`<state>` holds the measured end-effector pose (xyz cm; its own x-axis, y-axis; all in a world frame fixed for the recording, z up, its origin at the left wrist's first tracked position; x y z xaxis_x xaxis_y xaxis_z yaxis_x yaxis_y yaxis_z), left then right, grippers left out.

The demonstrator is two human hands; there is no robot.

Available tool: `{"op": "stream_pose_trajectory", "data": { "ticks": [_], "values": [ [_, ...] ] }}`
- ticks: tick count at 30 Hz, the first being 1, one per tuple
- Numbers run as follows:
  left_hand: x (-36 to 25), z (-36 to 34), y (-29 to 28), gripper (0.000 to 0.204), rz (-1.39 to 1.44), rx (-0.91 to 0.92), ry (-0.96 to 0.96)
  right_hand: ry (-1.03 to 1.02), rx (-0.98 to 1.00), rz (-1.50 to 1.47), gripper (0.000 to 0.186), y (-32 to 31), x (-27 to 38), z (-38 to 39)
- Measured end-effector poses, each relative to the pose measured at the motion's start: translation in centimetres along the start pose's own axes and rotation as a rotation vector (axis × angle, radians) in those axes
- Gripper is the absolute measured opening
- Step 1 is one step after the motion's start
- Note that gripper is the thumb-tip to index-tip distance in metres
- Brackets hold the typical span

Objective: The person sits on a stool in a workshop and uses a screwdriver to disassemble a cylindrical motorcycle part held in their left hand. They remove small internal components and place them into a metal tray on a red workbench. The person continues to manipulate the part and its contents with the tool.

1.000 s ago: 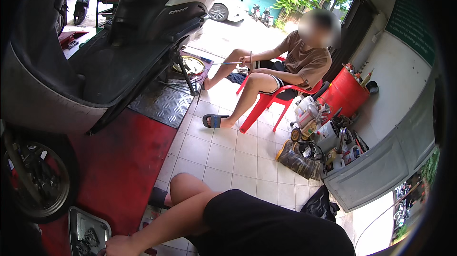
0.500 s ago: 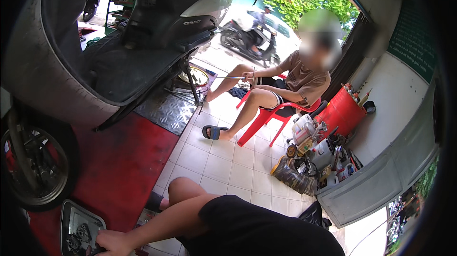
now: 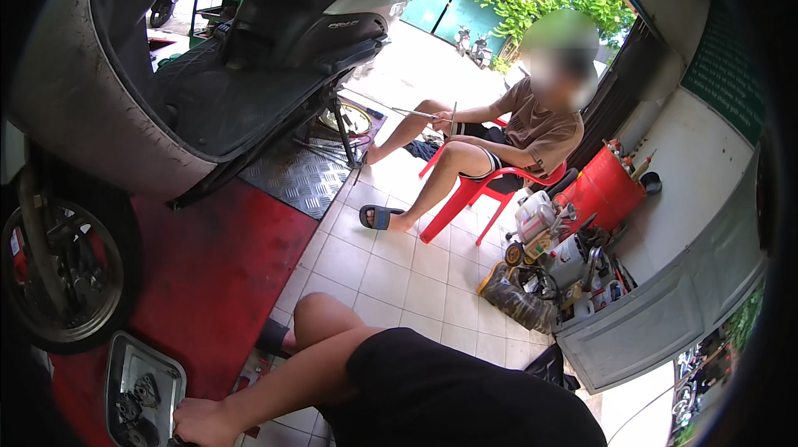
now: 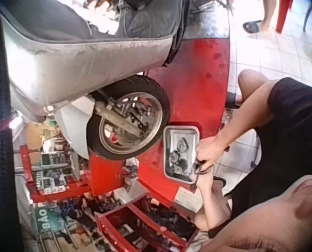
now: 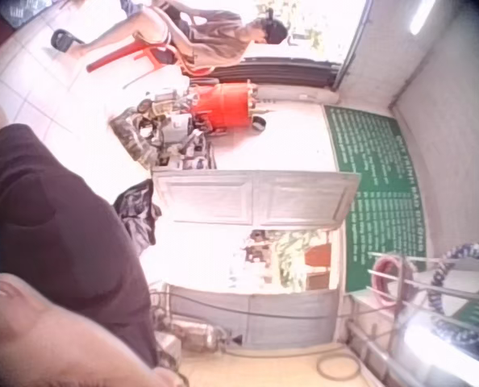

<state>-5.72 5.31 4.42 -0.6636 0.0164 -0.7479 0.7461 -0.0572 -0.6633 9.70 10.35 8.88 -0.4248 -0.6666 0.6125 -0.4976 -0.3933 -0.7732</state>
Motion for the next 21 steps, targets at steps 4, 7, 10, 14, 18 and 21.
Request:
{"op": "stream_pose_trajectory", "data": {
  "ticks": [4,7,10,14,18,21],
  "values": [
    [0.6,-0.1,0.1,0.040,0.082,0.061,0.066,0.020,-0.255,-0.185,0.048,-0.4,-0.9,0.8],
    [0.2,0.1,-0.4,0.047,0.160,0.184,0.089,-0.018,-0.381,-0.337,0.045,1.2,-0.5,0.7],
    [0.8,2.2,-1.3,0.068,0.228,0.128,-0.101,0.048,-0.325,-0.460,0.042,1.0,-0.5,2.0],
    [-0.9,3.5,-1.2,0.050,0.657,0.341,-0.307,0.016,-0.266,-0.475,0.042,1.0,1.9,2.7],
    [-4.0,1.7,1.2,0.043,0.878,0.758,-0.277,0.043,-0.380,-0.554,0.041,-0.2,1.6,5.2],
    [-4.6,3.6,2.3,0.037,1.126,0.807,-0.570,0.030,-0.276,-0.619,0.040,0.1,1.4,5.8]
  ]
}}
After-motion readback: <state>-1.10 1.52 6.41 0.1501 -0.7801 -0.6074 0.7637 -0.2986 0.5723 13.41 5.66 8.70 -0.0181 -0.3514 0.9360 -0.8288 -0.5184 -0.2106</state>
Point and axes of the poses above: each hand's wrist, its own z-axis away from the middle knuckle, its own y-axis out of the palm, x = y × z, the point moved 4 cm from there along -z, towards the middle knuckle, and after that the axes turned 11 degrees about -x, right-handed, at the moved point
